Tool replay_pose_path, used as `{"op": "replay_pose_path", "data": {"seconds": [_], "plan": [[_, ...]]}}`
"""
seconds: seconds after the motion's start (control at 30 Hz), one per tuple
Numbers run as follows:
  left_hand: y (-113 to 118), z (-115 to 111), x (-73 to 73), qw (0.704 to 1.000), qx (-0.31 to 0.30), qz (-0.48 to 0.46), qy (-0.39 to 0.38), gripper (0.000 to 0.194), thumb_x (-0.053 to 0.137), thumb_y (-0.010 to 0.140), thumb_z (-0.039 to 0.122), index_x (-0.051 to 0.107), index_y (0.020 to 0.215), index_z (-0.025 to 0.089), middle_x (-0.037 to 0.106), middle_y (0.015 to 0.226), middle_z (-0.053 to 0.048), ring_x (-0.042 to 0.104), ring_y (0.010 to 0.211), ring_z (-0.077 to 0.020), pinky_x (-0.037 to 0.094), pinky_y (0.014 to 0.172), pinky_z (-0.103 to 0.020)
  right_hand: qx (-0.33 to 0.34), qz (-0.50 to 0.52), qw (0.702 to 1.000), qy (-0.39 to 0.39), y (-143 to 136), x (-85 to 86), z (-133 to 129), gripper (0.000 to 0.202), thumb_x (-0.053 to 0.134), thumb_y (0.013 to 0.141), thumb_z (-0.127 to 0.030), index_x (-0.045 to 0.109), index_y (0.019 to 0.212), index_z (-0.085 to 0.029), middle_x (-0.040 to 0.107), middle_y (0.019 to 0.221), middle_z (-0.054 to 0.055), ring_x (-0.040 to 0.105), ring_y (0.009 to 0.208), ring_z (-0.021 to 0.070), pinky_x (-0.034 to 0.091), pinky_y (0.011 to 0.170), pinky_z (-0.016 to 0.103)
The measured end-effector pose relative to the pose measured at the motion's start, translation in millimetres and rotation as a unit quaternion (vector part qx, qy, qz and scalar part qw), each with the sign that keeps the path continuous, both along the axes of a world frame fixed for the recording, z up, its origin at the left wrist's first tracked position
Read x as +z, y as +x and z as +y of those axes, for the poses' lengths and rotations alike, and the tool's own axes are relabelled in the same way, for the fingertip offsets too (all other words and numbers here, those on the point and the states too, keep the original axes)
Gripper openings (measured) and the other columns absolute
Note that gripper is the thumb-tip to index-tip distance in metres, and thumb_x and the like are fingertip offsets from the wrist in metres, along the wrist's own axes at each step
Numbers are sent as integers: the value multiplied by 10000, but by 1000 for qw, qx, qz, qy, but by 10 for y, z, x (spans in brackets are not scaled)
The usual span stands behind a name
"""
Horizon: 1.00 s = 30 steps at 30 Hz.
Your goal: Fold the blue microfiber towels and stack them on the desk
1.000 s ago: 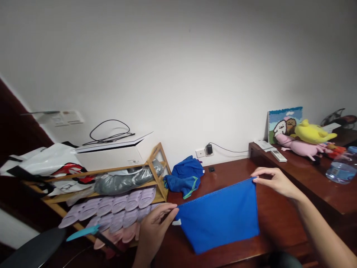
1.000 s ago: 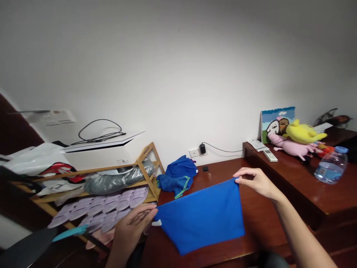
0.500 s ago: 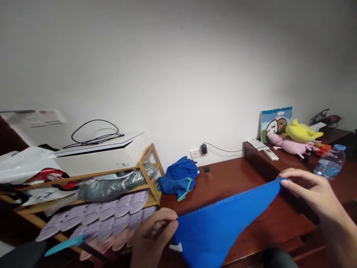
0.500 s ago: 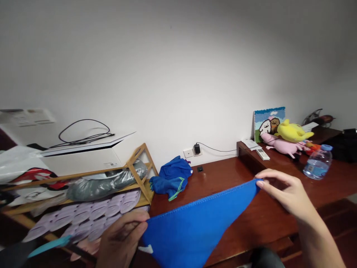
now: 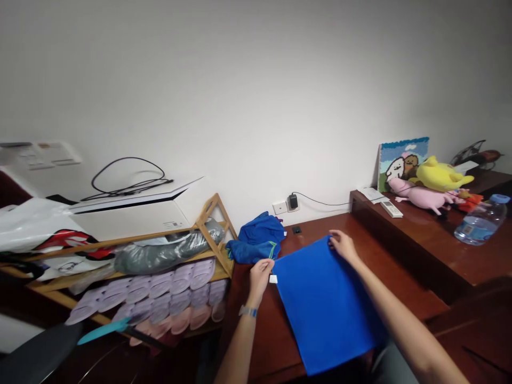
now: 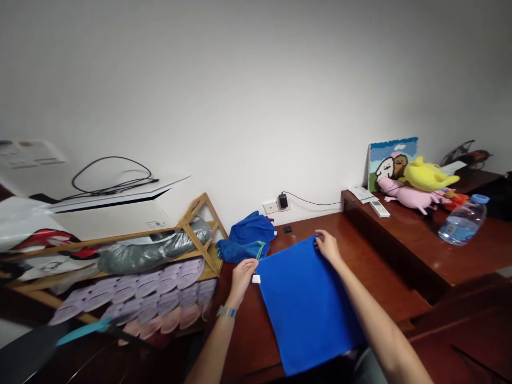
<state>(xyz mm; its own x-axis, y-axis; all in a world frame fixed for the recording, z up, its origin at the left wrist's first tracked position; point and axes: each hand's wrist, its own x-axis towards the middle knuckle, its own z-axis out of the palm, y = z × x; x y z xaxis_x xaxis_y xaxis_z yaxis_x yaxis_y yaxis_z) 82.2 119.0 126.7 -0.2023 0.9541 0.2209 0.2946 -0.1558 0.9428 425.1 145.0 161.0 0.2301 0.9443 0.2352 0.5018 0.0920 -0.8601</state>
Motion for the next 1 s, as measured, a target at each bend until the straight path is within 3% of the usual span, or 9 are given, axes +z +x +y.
{"op": "replay_pose_path", "data": {"seconds": [0.13, 0.27, 0.37, 0.5, 0.63, 0.73, 0.83, 0.93, 1.0], "plan": [[60, 83, -631, 997, 33, 68, -2, 367, 642, 835, 538, 762, 879, 194, 787, 1014, -152, 737, 1027, -328, 561, 1002, -545, 16, -60, 998, -24, -450, -777, -174, 318, 573, 885, -280, 771, 1114, -184, 707, 1343, 160, 677, 1227, 284, 520, 1098, 440], [109, -242, -1050, 990, -1, 138, 23, 332, 549, 933, 454, 786, 998, 231, 748, 1236, -130, 664, 1231, -317, 474, 1150, -539, 59, -227, 971, -44, -586, -1538, -733, 452, 422, 1008, -379, 724, 1303, -219, 637, 1475, 130, 569, 1380, 309, 434, 1179, 476], [166, -467, -1301, 949, -74, 301, 60, 378, 484, 1013, 411, 742, 1249, 266, 664, 1450, -85, 568, 1392, -298, 450, 1188, -516, 73, -307, 948, -54, -566, -1870, -956, 548, 342, 1055, -435, 605, 1479, -210, 536, 1592, 114, 430, 1513, 311, 327, 1257, 504], [195, -640, -1415, 868, -113, 477, 77, 452, 425, 1065, 395, 606, 1461, 274, 584, 1561, -74, 533, 1434, -291, 454, 1184, -507, 124, -333, 933, -62, -451, -1880, -888, 591, 293, 1073, -468, 502, 1567, -219, 432, 1666, 88, 339, 1569, 288, 259, 1291, 513], [224, -963, -1339, 842, -66, 528, 86, 415, 451, 1060, 385, 678, 1375, 240, 710, 1373, -116, 653, 1247, -318, 482, 1109, -531, 197, -340, 918, -51, -304, -1743, -723, 577, 326, 1063, -497, 504, 1563, -273, 413, 1677, 68, 330, 1573, 266, 240, 1295, 523], [308, -1302, -1317, 837, -25, 540, 78, 340, 467, 1040, 325, 786, 1105, 226, 786, 1062, -117, 716, 1028, -317, 523, 990, -519, 133, -358, 923, -55, -283, -1769, -736, 572, 325, 1056, -446, 499, 1569, -260, 379, 1693, 70, 292, 1588, 283, 194, 1304, 541], [415, -1416, -1284, 847, -48, 524, 71, 381, 432, 1026, 240, 781, 871, 250, 767, 839, -87, 724, 860, -281, 554, 887, -476, 30, -359, 928, -99, -330, -1889, -841, 627, 284, 1058, -456, 450, 1599, -185, 355, 1699, 103, 256, 1599, 306, 181, 1306, 536], [492, -1163, -1209, 852, -102, 506, 89, 371, 424, 1037, 254, 781, 1137, 264, 795, 1132, -98, 720, 1096, -281, 549, 1003, -471, 32, -359, 923, -135, -343, -1978, -918, 688, 276, 1055, -515, 370, 1632, -153, 305, 1713, 108, 226, 1608, 296, 175, 1310, 517], [507, -907, -1196, 847, -129, 507, 94, 427, 448, 1047, 319, 653, 1419, 275, 664, 1468, -98, 593, 1370, -300, 481, 1138, -505, 48, -358, 923, -136, -306, -1995, -918, 699, 265, 1057, -528, 337, 1643, -155, 282, 1719, 103, 206, 1614, 280, 164, 1313, 511]]}}
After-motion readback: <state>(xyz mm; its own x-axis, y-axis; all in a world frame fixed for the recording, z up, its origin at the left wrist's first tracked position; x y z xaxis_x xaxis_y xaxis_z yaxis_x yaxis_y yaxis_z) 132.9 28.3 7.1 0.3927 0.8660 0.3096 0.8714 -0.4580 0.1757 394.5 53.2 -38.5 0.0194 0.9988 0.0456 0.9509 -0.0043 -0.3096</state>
